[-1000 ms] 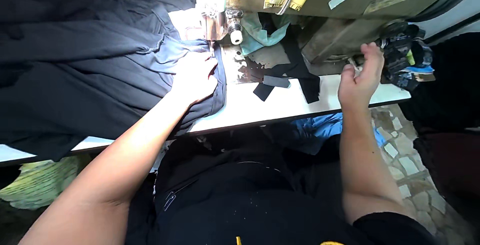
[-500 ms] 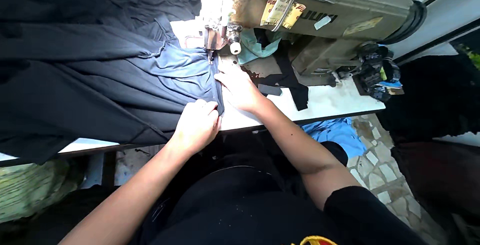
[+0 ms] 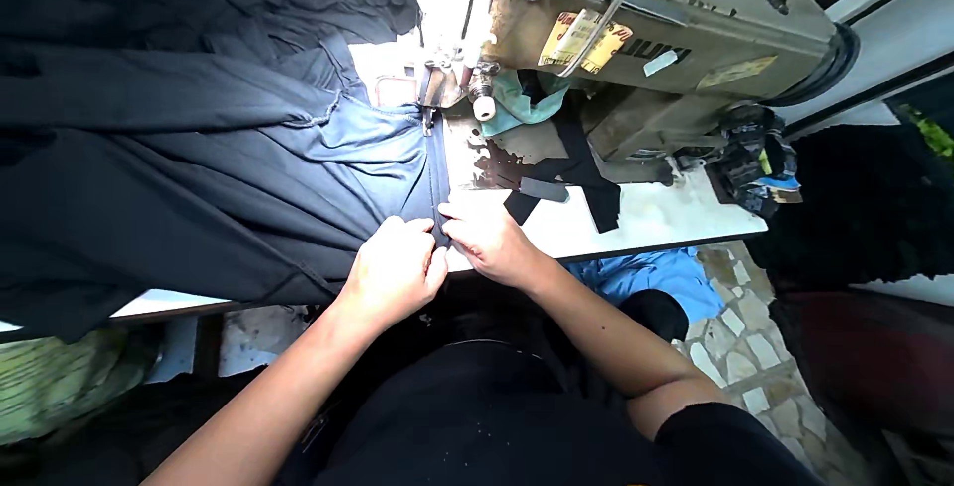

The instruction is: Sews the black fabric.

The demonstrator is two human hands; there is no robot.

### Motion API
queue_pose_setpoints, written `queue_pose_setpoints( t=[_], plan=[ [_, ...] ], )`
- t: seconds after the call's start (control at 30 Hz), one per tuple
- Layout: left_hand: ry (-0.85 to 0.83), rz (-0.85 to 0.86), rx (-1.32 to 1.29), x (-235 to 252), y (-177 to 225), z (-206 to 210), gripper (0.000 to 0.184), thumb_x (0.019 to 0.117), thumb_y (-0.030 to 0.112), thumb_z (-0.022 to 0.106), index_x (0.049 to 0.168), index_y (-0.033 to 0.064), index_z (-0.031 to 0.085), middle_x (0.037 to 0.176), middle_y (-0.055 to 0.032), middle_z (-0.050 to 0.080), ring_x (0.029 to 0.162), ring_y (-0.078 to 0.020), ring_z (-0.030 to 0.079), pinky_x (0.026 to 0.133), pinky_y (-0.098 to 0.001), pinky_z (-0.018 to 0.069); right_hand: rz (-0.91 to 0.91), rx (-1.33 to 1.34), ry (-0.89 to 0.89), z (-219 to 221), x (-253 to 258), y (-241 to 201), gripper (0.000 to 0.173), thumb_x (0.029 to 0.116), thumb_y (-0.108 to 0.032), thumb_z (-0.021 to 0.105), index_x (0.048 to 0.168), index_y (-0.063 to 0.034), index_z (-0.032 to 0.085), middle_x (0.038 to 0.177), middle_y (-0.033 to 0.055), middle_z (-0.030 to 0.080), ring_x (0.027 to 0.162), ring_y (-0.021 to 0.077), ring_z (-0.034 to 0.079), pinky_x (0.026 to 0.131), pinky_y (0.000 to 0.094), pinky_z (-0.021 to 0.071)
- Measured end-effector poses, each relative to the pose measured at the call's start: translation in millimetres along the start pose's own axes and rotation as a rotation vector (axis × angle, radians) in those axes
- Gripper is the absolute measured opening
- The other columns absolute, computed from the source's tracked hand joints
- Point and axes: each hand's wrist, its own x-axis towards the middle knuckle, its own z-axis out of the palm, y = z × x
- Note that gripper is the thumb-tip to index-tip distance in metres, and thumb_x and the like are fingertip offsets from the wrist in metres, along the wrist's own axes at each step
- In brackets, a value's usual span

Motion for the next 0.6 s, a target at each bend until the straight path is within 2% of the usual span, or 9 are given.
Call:
queue_pose_setpoints(
  t=[0.07,0.13,0.17,0.23,0.27,0.3,0.33,0.43,0.6],
  plan=[
    [-0.045,-0.022,0.009,10,-6,-11,0.036,0.0926,0.019,0.048,0.069,-0.0011,0.064,0.092,-0.0194,0.075,0.093,-0.0363,0.074,0.074,-0.0505,0.0571,-0.023,0.017,-0.022,-3,3,0,0.017,0.0894,-0.003,0.059,0.083,-0.0022,0.075,0.112,0.019,0.076,0.114,0.0363,0.07,0.098,0.0489,0.054],
    [0.026,0.035,0.065,24,-19,-14,0.031,0.0905,0.017,0.048,0.07,-0.0018,0.062,0.078,-0.0188,0.068,0.081,-0.0372,0.072,0.064,-0.0519,0.0538,-0.043,0.02,-0.071,-7,5,0,0.017,0.09,-0.002,0.059,0.082,-0.0013,0.074,0.112,0.0201,0.075,0.117,0.0372,0.069,0.1,0.0492,0.0538],
    [0.058,0.076,0.079,31,-25,-14,0.029,0.0903,0.017,0.048,0.077,-0.0027,0.066,0.083,-0.0197,0.069,0.085,-0.0387,0.071,0.068,-0.0532,0.0534,-0.056,0.02,-0.09,-9,7,-1,0.016,0.09,-0.002,0.059,0.082,-0.0009,0.073,0.11,0.0205,0.075,0.116,0.0373,0.069,0.099,0.0488,0.0541],
    [0.04,0.19,0.053,45,-36,-11,0.037,0.091,0.018,0.047,0.106,-0.0025,0.074,0.113,-0.0212,0.073,0.109,-0.0418,0.067,0.09,-0.0583,0.0499,-0.08,0.015,-0.106,-12,9,-2,0.016,0.0911,-0.001,0.059,0.081,-0.0009,0.072,0.104,0.0198,0.075,0.113,0.0359,0.07,0.098,0.0476,0.0548],
    [-0.003,0.235,0.055,50,-41,-7,0.042,0.0911,0.019,0.046,0.118,0.0009,0.073,0.127,-0.0195,0.07,0.121,-0.0421,0.063,0.1,-0.0603,0.0457,-0.088,0.013,-0.102,-13,10,-2,0.017,0.0917,0.0,0.059,0.08,-0.0016,0.071,0.098,0.0184,0.074,0.108,0.0339,0.07,0.097,0.0463,0.055],
    [-0.039,0.266,0.067,54,-46,-2,0.046,0.0908,0.022,0.046,0.126,0.0041,0.071,0.135,-0.0174,0.067,0.128,-0.0424,0.059,0.105,-0.0613,0.0415,-0.091,0.012,-0.101,-13,12,-3,0.017,0.0919,0.0,0.059,0.081,-0.002,0.072,0.095,0.0179,0.074,0.104,0.0331,0.071,0.095,0.0457,0.0549],
    [-0.071,0.279,0.085,55,-51,2,0.049,0.0911,0.024,0.047,0.129,0.0054,0.07,0.138,-0.0166,0.065,0.131,-0.0434,0.056,0.107,-0.0626,0.0394,-0.094,0.006,-0.103,-14,12,-4,0.018,0.0921,0.0,0.059,0.081,-0.0025,0.073,0.096,0.0182,0.075,0.104,0.0331,0.072,0.094,0.0455,0.0562],
    [-0.091,0.284,0.129,51,-61,5,0.05,0.0908,0.027,0.048,0.13,0.0061,0.07,0.141,-0.0156,0.063,0.135,-0.0439,0.053,0.104,-0.0628,0.0414,-0.064,0.025,-0.137,-15,14,-6,0.018,0.093,0.001,0.058,0.081,-0.002,0.071,0.095,0.0177,0.072,0.096,0.0314,0.07,0.082,0.0427,0.0577],
    [-0.154,0.266,0.169,52,-62,-1,0.053,0.0916,0.028,0.045,0.135,0.0087,0.067,0.145,-0.0142,0.061,0.137,-0.0429,0.052,0.102,-0.064,0.0423,-0.031,0.031,-0.19,-16,18,-10,0.019,0.0955,-0.002,0.057,0.082,-0.0022,0.069,0.09,0.016,0.069,0.091,0.0305,0.069,0.078,0.0422,0.0568]
  ],
)
